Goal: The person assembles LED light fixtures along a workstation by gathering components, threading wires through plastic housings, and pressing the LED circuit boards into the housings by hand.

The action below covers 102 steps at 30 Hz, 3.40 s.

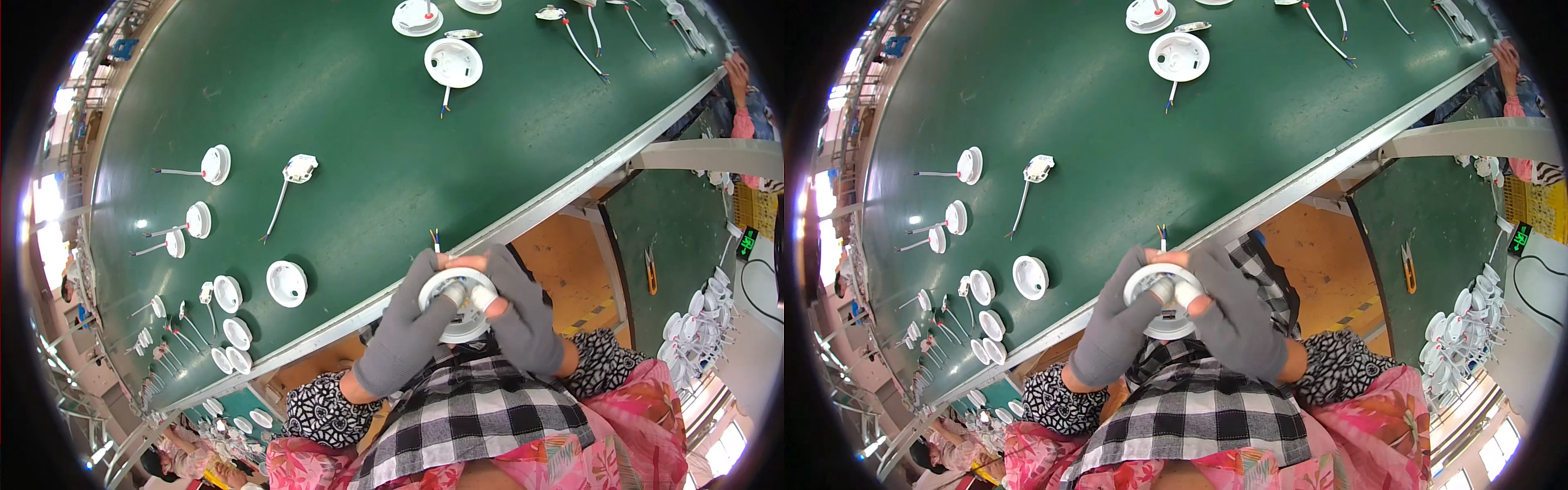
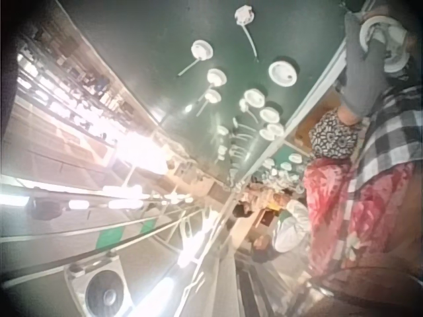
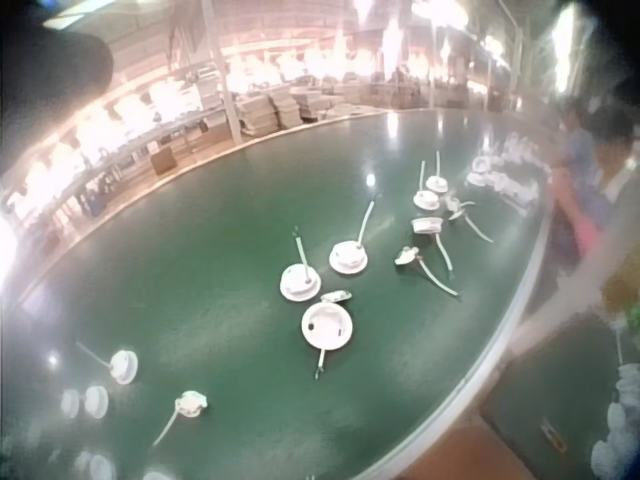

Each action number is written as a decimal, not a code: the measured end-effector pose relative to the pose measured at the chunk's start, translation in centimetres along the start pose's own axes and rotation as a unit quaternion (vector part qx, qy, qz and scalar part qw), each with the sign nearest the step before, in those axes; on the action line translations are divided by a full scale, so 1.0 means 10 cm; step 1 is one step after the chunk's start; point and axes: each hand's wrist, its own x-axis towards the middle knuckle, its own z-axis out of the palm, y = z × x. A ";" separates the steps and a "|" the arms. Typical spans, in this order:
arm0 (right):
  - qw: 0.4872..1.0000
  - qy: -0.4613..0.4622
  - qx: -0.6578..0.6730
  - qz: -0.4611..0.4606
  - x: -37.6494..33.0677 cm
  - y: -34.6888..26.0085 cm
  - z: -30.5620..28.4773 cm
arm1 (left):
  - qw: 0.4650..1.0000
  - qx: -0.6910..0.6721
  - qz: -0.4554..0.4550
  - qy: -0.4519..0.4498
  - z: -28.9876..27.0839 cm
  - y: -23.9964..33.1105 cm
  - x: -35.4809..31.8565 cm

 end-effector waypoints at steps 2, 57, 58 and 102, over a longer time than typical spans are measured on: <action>0.990 -0.017 0.134 0.039 0.03 -0.02 0.00 | 0.999 -0.028 0.003 -0.015 -0.07 -0.01 0.01; 0.939 -0.168 -0.097 0.283 0.24 -0.27 -0.03 | 0.996 0.047 0.009 -0.071 -0.24 -0.14 -0.13; 0.940 -0.152 -0.089 0.291 0.23 -0.26 -0.02 | 0.997 0.046 0.001 -0.063 -0.23 -0.14 -0.13; 0.959 -0.126 0.005 0.252 0.09 -0.06 0.16 | 0.996 -0.043 0.054 -0.061 -0.26 -0.43 -0.18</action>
